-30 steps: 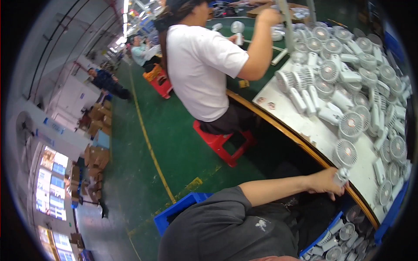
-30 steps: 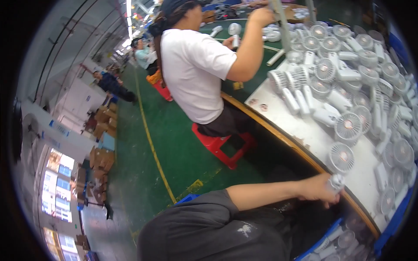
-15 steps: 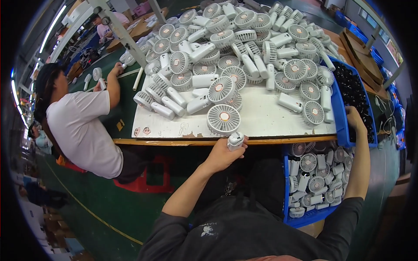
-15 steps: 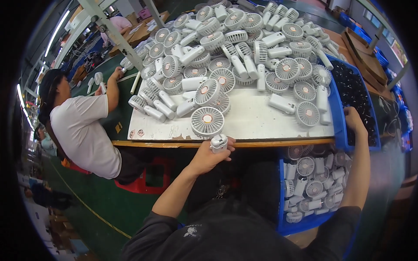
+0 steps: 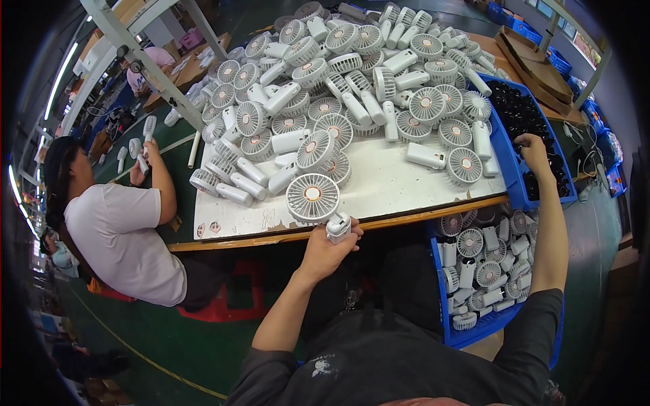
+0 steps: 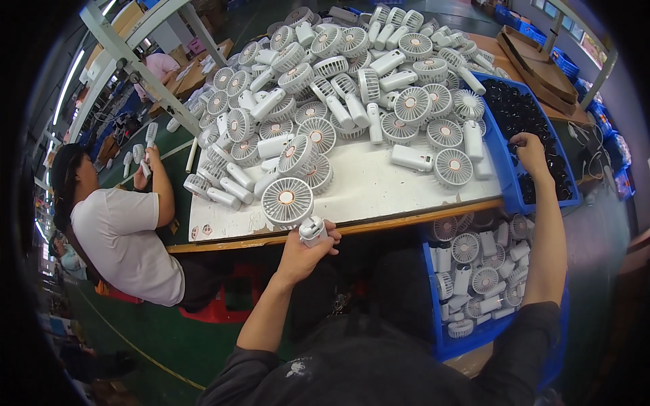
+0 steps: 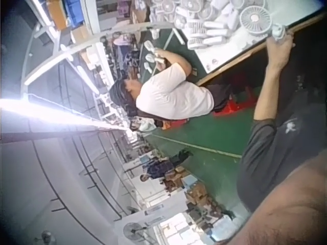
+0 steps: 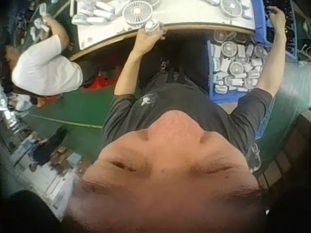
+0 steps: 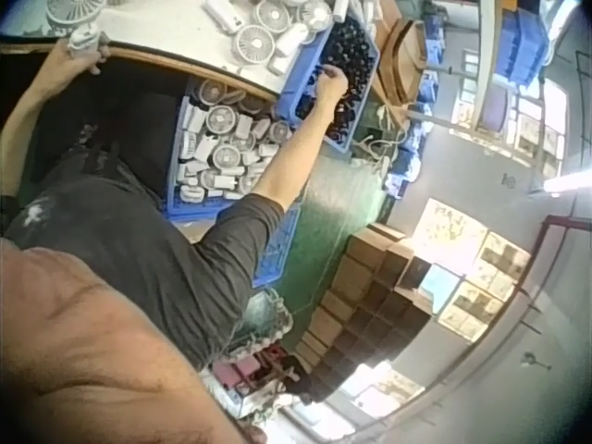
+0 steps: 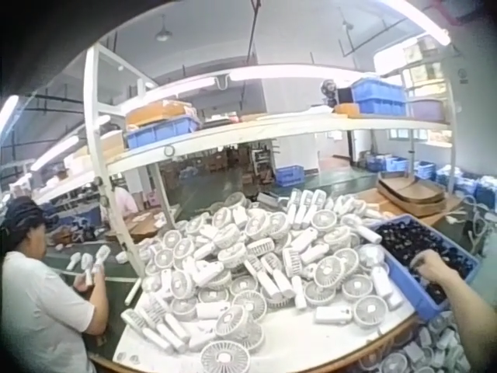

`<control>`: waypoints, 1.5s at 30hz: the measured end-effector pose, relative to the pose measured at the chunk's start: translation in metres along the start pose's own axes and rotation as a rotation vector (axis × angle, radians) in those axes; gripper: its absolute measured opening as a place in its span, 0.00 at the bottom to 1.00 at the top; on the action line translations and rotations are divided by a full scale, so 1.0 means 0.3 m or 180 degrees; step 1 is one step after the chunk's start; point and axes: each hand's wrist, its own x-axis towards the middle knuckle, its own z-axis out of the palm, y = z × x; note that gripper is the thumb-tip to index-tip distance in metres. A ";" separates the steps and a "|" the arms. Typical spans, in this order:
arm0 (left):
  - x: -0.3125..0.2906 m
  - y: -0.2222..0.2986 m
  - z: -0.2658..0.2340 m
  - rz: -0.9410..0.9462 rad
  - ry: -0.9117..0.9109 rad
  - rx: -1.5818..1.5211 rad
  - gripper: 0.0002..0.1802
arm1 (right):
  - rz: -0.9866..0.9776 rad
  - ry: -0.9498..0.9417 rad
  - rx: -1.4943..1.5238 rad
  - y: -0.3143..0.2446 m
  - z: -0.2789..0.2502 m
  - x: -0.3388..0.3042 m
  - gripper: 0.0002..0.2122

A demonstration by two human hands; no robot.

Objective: The person assembles portable fans by picking up a fan from a blue crate, attaching a black component from a smaller tray, and placing the finished unit back into the crate.

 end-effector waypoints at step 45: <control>-0.087 0.014 0.160 -0.0335 -0.1387 -0.1303 0.32 | -0.3090 -0.0813 0.1345 -0.816 0.250 -0.770 0.21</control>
